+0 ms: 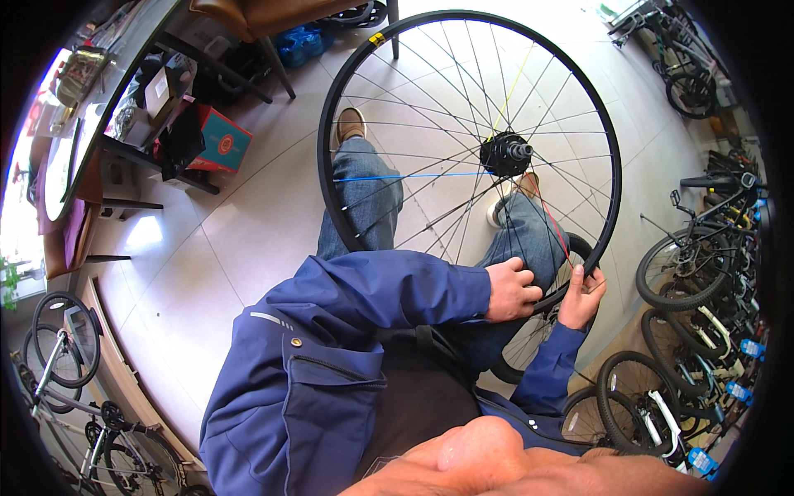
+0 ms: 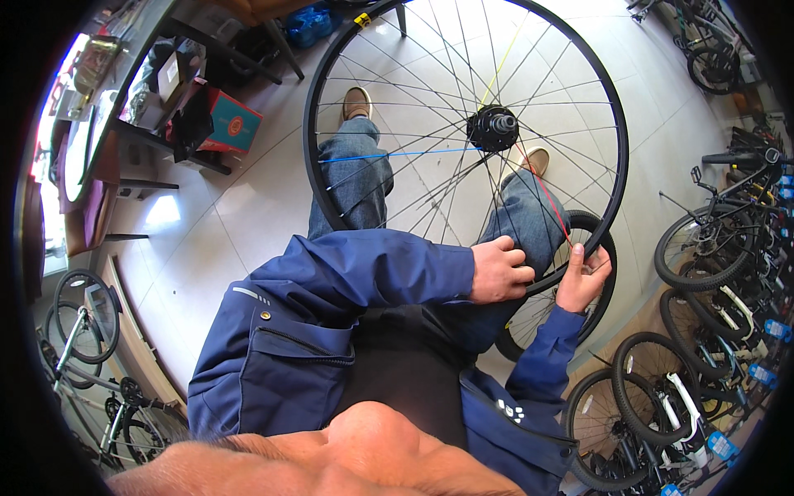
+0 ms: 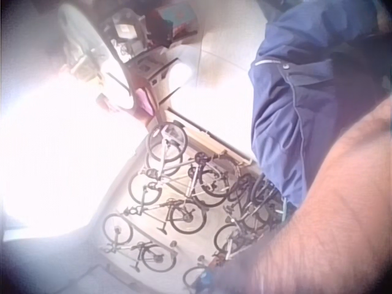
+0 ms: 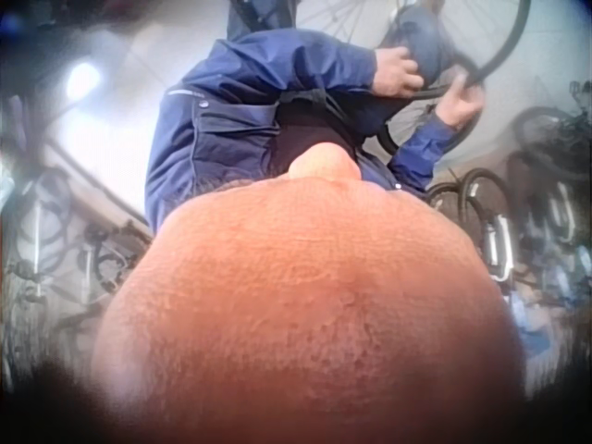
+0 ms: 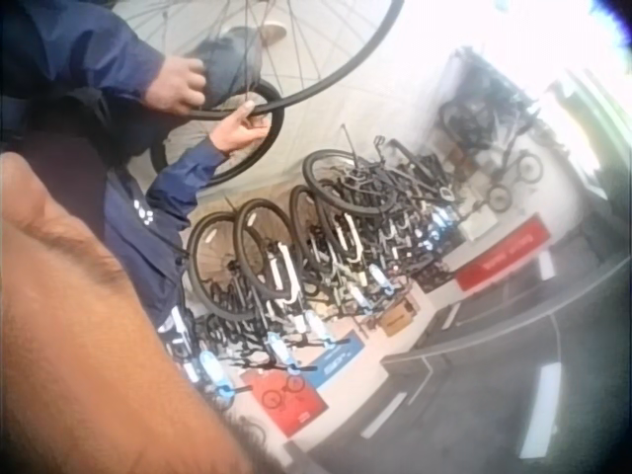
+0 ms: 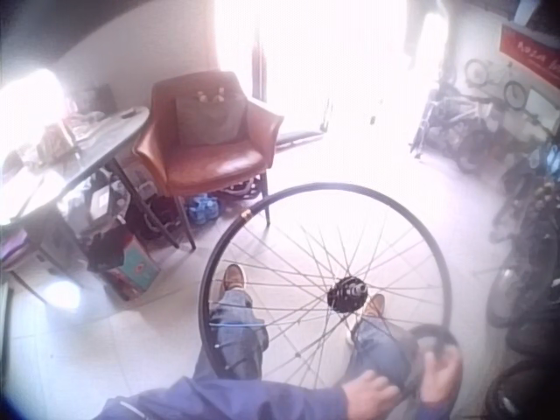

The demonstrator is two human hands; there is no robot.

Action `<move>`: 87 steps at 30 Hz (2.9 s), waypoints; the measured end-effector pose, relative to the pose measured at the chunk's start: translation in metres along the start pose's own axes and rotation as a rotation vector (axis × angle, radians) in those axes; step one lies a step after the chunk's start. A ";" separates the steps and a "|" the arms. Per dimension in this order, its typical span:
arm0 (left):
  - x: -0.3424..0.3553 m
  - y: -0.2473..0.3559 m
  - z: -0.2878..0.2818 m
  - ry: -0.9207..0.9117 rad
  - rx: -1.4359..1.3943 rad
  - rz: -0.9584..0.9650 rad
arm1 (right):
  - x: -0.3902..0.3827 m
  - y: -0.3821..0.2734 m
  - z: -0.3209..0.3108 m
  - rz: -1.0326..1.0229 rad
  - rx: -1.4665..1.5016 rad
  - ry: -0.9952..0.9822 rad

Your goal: The person sits on the floor with a bicycle wheel between their legs and threads colored spokes through the rim and hub. They pull each spoke taut and rotate the wheel to continue lacing around the circumference.

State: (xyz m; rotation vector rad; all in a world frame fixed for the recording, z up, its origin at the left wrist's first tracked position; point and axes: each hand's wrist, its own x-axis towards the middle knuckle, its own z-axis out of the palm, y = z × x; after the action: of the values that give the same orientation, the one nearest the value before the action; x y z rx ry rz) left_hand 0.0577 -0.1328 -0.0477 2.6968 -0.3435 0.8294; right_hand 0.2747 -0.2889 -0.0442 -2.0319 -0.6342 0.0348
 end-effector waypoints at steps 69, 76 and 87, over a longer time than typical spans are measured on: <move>-0.103 -0.074 -0.187 0.195 0.088 -0.842 | -0.011 -0.001 -0.008 0.186 0.252 -0.237; -0.100 -0.073 -0.186 0.228 0.086 -0.859 | -0.009 0.005 -0.003 0.157 0.336 -0.241; -0.100 -0.074 -0.182 0.307 0.075 -0.820 | -0.010 0.015 0.006 0.163 0.349 -0.197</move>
State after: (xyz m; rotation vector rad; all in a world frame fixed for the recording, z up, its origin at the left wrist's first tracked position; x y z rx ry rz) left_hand -0.0917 0.0130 0.0223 2.3589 0.8157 0.9492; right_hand 0.2708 -0.2943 -0.0625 -1.7465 -0.5396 0.4187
